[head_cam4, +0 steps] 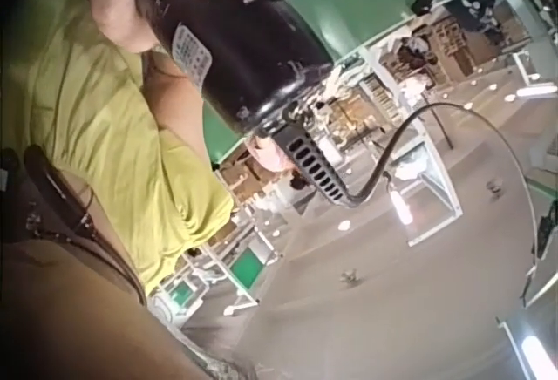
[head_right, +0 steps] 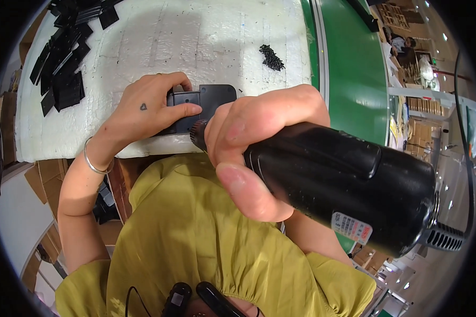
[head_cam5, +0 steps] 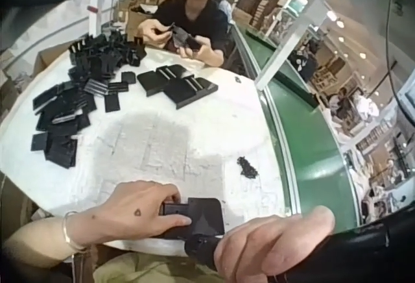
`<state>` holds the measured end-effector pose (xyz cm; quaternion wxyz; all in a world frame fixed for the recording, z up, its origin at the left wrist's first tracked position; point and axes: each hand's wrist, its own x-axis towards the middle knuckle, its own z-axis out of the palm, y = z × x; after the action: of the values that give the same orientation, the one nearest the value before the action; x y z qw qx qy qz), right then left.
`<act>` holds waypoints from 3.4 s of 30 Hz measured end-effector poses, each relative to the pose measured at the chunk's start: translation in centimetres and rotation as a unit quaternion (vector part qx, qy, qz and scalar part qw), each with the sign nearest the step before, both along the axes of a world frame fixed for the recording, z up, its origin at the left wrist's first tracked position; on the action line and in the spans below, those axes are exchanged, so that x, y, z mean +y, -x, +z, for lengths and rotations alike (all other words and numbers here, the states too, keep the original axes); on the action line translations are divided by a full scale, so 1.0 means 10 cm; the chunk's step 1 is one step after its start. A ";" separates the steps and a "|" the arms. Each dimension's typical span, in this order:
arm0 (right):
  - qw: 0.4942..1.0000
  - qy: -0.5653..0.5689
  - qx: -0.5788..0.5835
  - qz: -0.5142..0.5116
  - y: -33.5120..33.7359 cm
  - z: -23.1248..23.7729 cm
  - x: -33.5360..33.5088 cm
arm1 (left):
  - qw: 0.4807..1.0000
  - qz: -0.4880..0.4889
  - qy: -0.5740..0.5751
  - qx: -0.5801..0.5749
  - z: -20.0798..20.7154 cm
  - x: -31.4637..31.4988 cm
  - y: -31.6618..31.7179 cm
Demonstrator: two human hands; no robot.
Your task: Assembling black plastic components by inserting and fastening screws using an electric screwdriver.
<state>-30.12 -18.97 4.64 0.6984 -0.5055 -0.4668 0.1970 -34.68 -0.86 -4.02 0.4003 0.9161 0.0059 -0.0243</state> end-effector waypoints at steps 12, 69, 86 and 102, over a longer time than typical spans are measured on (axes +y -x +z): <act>0.995 0.094 -0.032 0.002 0.16 0.15 0.17 | 1.000 0.015 0.000 0.001 0.05 -0.01 0.02; 0.948 -0.054 0.171 -0.263 0.23 -0.09 -0.47 | 0.692 -0.089 0.713 0.070 0.39 0.96 -0.12; 0.918 -0.034 0.139 -0.369 -0.67 -0.11 -0.37 | 0.894 0.249 0.372 -0.032 0.20 0.87 0.38; 0.917 -0.133 0.169 -0.335 -0.63 -0.11 -0.24 | 0.701 0.619 0.269 -0.230 -0.42 2.18 2.49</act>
<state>-23.85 -21.40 3.51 0.8528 -0.4940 -0.1669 -0.0297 -59.59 20.90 -8.25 0.5436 0.5366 0.4721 0.4401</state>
